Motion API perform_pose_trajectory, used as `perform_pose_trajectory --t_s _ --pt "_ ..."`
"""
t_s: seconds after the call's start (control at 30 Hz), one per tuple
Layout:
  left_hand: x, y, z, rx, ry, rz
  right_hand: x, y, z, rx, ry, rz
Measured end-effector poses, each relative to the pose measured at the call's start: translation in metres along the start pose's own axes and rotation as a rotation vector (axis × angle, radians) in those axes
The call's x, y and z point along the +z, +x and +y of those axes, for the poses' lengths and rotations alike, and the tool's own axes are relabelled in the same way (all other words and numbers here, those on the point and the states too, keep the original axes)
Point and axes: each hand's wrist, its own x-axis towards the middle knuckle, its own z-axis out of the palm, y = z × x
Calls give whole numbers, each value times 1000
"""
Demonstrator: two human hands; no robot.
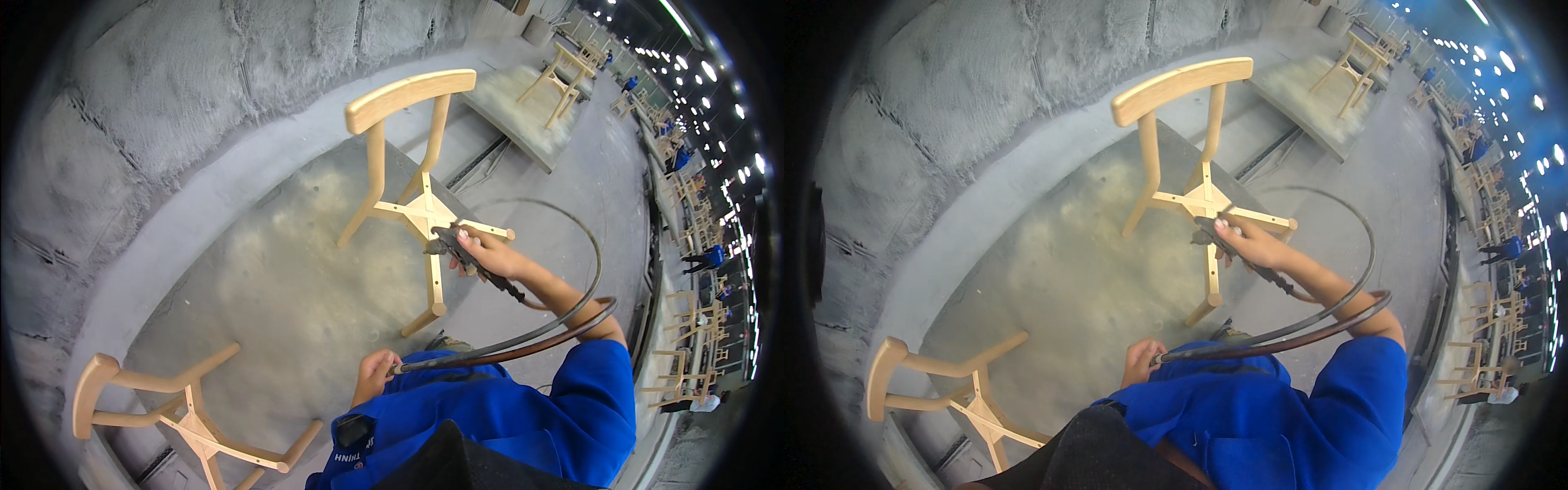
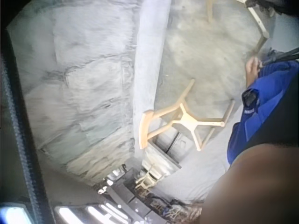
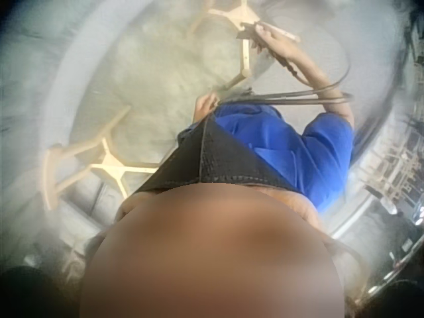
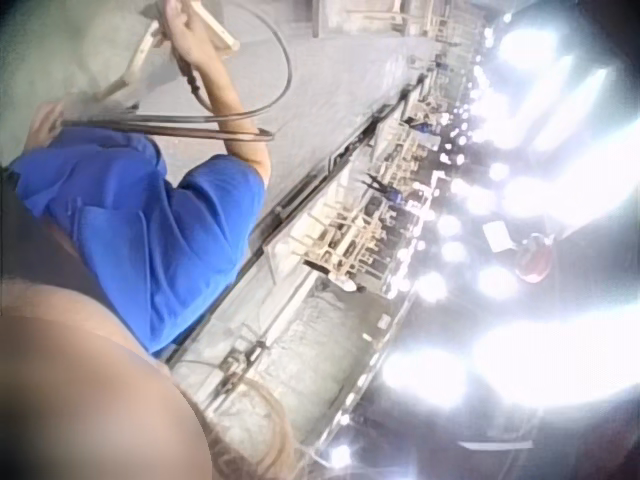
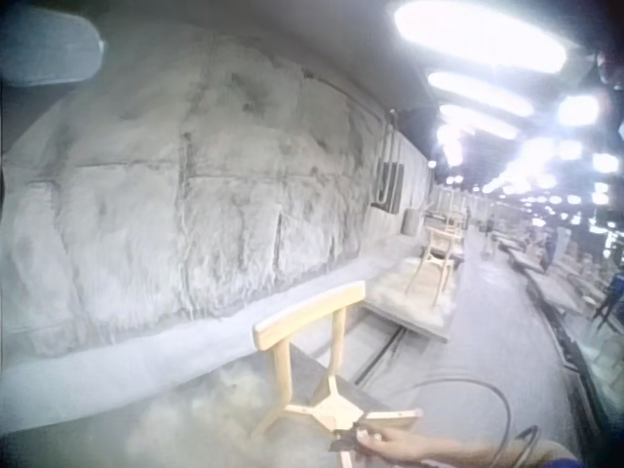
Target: The person uses a handheld spray gun to apply a finish to wooden chair frames in a factory. They repeatedly pick up each chair, rotate it to coat all sides, and place it back on a metal platform while other workers perform similar tasks in the background.
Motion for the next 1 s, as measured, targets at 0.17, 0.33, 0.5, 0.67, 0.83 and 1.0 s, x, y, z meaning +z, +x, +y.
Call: perform_pose_trajectory --t_s 0.17,0.33,0.5,0.67,0.83,1.0 --pt "46 22 -9 29 89 -77 -58 -10 114 17 266 116" --pt "128 75 -24 75 126 -112 -140 -35 208 -23 434 281" --pt "210 133 -15 -164 172 -5 -220 -33 284 -83 199 556" --pt "282 181 -6 -153 215 47 -312 26 321 128 597 653" --pt "320 195 -8 -165 230 103 -396 96 311 -42 1132 533" --pt "342 199 -5 -126 235 178 -437 141 272 -355 1401 291"
